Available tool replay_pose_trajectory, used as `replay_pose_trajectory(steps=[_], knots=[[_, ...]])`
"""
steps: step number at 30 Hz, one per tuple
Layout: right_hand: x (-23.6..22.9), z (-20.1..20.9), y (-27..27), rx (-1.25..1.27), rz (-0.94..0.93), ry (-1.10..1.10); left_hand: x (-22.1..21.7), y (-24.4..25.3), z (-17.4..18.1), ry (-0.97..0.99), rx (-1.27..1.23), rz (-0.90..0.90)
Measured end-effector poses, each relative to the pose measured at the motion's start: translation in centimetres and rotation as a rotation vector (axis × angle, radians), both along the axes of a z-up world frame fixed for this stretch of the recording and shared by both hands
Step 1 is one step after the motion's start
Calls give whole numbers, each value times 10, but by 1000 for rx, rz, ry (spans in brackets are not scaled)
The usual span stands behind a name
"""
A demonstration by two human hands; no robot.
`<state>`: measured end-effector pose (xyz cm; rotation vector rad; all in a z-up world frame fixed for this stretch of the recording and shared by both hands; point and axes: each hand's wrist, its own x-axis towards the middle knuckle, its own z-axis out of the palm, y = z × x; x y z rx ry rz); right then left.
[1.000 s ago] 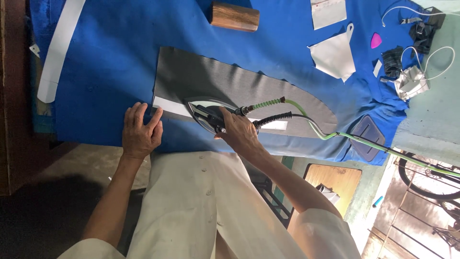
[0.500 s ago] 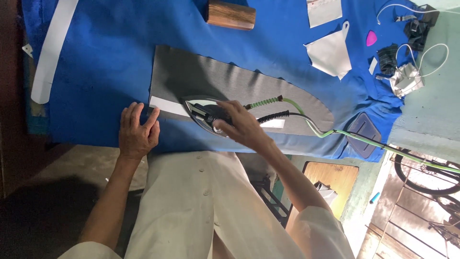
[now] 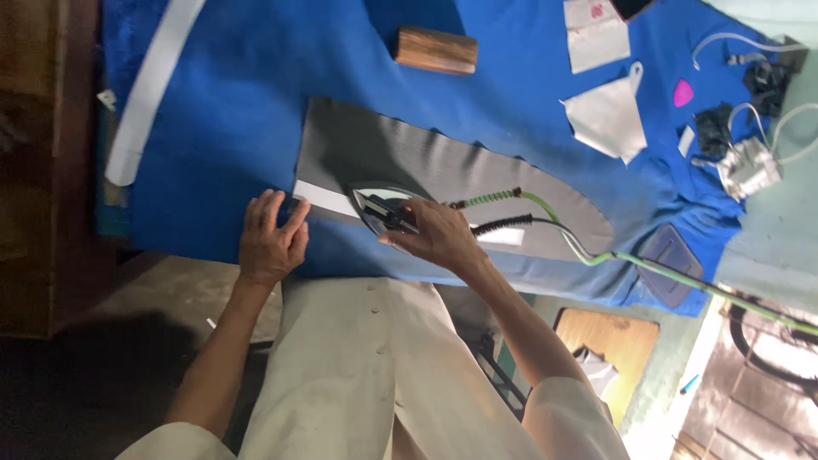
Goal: The person irons a dark fabric piece on a blue-covered table, then places a white strip on the fabric and irons it to adhere. The person uses a wooden block to press the strip while ironing.
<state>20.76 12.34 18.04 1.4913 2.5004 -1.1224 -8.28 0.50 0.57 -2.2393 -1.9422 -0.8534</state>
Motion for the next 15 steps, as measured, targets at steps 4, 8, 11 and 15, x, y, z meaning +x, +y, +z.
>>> replay_pose_trajectory(steps=[4, 8, 11, 15], knots=[[-4, -34, -4, -6, 34, -113, 0, 1, 0, 17, 21, 19], [-8, -31, -4, -155, -11, -174, 0, -2, 1, -25, -27, 26], [-7, -29, -3, -224, 34, -263, 1, -3, -3, -74, -71, 17], [25, -48, -9, -251, 69, -287, -2, -2, -4, -61, -76, 13]])
